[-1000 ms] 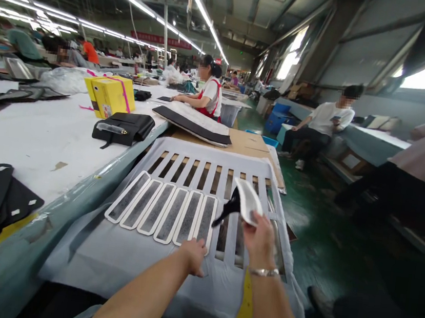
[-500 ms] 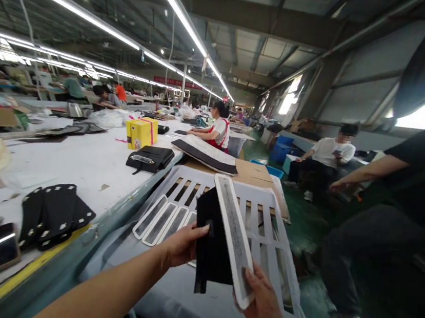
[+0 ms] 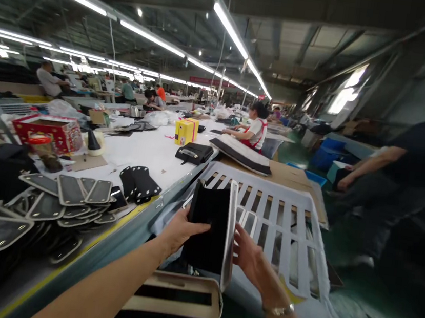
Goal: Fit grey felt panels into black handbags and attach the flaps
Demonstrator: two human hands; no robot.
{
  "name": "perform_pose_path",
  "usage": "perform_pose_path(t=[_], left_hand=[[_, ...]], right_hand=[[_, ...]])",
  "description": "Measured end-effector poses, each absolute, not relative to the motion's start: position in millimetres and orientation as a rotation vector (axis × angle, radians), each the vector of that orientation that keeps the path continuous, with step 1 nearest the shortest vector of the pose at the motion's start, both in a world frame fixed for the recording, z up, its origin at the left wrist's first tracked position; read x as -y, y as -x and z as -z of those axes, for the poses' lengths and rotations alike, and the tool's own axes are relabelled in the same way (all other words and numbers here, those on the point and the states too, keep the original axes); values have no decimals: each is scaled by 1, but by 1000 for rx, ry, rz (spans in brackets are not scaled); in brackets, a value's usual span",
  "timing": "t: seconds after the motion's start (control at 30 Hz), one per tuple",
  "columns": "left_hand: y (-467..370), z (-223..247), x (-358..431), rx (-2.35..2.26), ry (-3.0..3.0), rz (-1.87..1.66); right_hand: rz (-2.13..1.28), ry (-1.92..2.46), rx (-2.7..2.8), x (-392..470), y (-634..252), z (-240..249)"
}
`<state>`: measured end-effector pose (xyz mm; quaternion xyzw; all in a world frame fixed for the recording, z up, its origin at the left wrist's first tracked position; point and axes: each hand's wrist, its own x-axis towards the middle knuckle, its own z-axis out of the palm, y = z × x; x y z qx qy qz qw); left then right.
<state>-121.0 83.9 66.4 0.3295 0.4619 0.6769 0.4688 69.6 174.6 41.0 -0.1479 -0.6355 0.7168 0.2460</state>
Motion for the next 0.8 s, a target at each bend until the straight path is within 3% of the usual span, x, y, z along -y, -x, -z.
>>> perform_pose_path(t=[0.13, 0.3, 0.37, 0.53, 0.67, 0.8], left_hand=[[119, -73, -55, -1354, -975, -1707], [141, -68, 10, -1513, -1147, -1697], [148, -49, 45, -1740, -1373, -1508], [146, 15, 105, -2079, -2017, -629], [138, 38, 108, -2185, -2077, -423], [137, 44, 103, -2205, -2169, -395]], right_hand=[[-1584, 646, 2043, -149, -42, -52], [-1448, 683, 2002, -144, -52, -55], [-1388, 702, 2016, -145, -65, -53], [-1477, 624, 2057, -137, -71, -46], [-1486, 471, 2223, -124, -49, -44], [-1075, 318, 2603, -117, -31, -32]])
